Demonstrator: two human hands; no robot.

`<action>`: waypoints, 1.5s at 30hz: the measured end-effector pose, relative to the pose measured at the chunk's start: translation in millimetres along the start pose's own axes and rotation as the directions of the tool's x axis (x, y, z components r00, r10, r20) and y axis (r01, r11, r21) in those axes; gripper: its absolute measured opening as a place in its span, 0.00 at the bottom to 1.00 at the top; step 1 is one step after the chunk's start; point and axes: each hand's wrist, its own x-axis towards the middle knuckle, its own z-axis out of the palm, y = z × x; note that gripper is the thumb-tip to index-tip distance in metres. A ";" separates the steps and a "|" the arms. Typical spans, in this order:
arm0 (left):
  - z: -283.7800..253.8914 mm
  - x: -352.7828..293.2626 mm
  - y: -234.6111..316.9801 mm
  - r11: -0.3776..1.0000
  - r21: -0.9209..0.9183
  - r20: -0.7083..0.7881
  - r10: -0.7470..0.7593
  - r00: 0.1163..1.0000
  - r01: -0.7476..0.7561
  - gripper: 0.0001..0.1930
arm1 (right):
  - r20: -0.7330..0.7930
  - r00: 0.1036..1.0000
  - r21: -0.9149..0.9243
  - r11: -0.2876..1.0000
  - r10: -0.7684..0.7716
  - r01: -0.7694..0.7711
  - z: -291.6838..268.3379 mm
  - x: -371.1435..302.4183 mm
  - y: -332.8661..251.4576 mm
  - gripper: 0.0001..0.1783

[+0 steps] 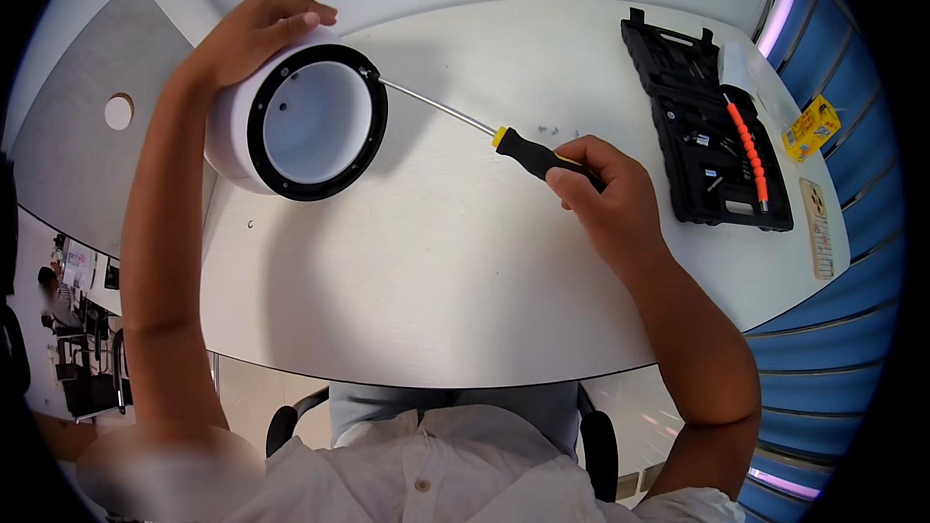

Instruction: The person assembles a white cylindrical appliance by attaching a black circular base and securing a black ring around the opening using a screwdriver and screws. The person handles the base, ring, and screws, and uses the screwdriver to fasten the components together.

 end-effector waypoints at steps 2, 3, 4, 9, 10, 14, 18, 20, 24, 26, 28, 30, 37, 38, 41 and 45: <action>-8.3 -4.8 13.3 1.000 0.007 0.139 -0.023 0.990 0.022 0.19 | 0.001 1.000 0.012 1.000 -0.003 0.003 -2.0 1.0 -1.2 0.10; -13.1 -8.0 32.6 0.997 0.046 0.230 -0.064 0.971 0.055 0.20 | 0.000 1.000 0.023 1.000 -0.001 0.001 -3.3 1.1 -0.6 0.10; -14.6 -9.7 48.5 0.993 0.089 0.318 -0.108 0.942 0.083 0.20 | -0.001 1.000 0.034 0.999 0.000 0.000 -4.8 1.2 -0.4 0.10; -2.6 -13.4 66.0 0.878 0.479 0.281 -0.134 0.950 -0.018 0.14 | 0.014 1.000 -0.005 1.000 0.018 -0.018 -4.6 -1.5 -7.7 0.09; -1.3 -15.6 65.5 0.878 0.478 0.278 -0.140 0.950 -0.011 0.14 | 0.016 1.000 0.002 1.000 0.011 -0.011 -5.6 -2.1 -8.4 0.09; -0.2 -25.8 60.0 0.864 0.501 0.257 -0.106 0.961 -0.038 0.14 | 0.048 0.999 0.012 1.000 0.002 -0.003 -8.0 -2.4 -9.0 0.09; 2.7 -29.2 60.0 0.861 0.504 0.220 -0.048 0.974 -0.071 0.14 | 0.060 0.998 -0.002 1.000 -0.029 0.029 -5.6 -7.2 -11.3 0.10; 2.1 -30.0 63.0 0.859 0.508 0.228 -0.067 0.971 -0.061 0.13 | 0.060 0.996 -0.017 0.997 -0.071 0.072 -4.5 -8.6 -10.5 0.10; 1.1 -32.1 64.3 0.861 0.505 0.228 -0.069 0.971 -0.058 0.12 | 0.065 0.986 -0.063 0.986 -0.152 0.156 -3.4 -7.7 -5.3 0.10; 0.0 -33.5 63.5 0.858 0.508 0.235 -0.048 0.971 -0.081 0.12 | 0.067 0.984 -0.087 0.982 -0.165 0.170 -3.4 -7.4 -5.1 0.10; -0.2 -35.8 62.2 0.853 0.513 0.230 -0.031 0.973 -0.094 0.12 | 0.067 0.984 -0.106 0.979 -0.166 0.172 -3.0 -7.6 -5.4 0.10; 1.0 -37.7 61.0 0.847 0.522 0.212 -0.013 0.977 -0.102 0.12 | 0.064 0.983 -0.106 0.978 -0.174 0.180 -2.7 -7.6 -4.7 0.10; 1.6 -42.0 55.8 0.861 0.492 0.194 0.038 0.980 -0.131 0.13 | 0.044 0.978 -0.082 0.975 -0.206 0.209 0.5 -7.9 -2.7 0.12; 0.8 -42.7 56.6 0.863 0.489 0.194 0.035 0.980 -0.128 0.12 | 0.050 0.978 -0.082 0.975 -0.203 0.207 0.9 -7.9 -3.0 0.12; 0.3 -44.3 56.1 0.861 0.491 0.187 0.043 0.981 -0.131 0.12 | 0.065 0.978 -0.088 0.975 -0.198 0.203 1.8 -8.4 -3.5 0.12; -0.3 -44.6 56.7 0.863 0.489 0.186 0.036 0.982 -0.124 0.13 | 0.070 0.974 -0.092 0.971 -0.216 0.222 4.1 -10.0 -2.8 0.13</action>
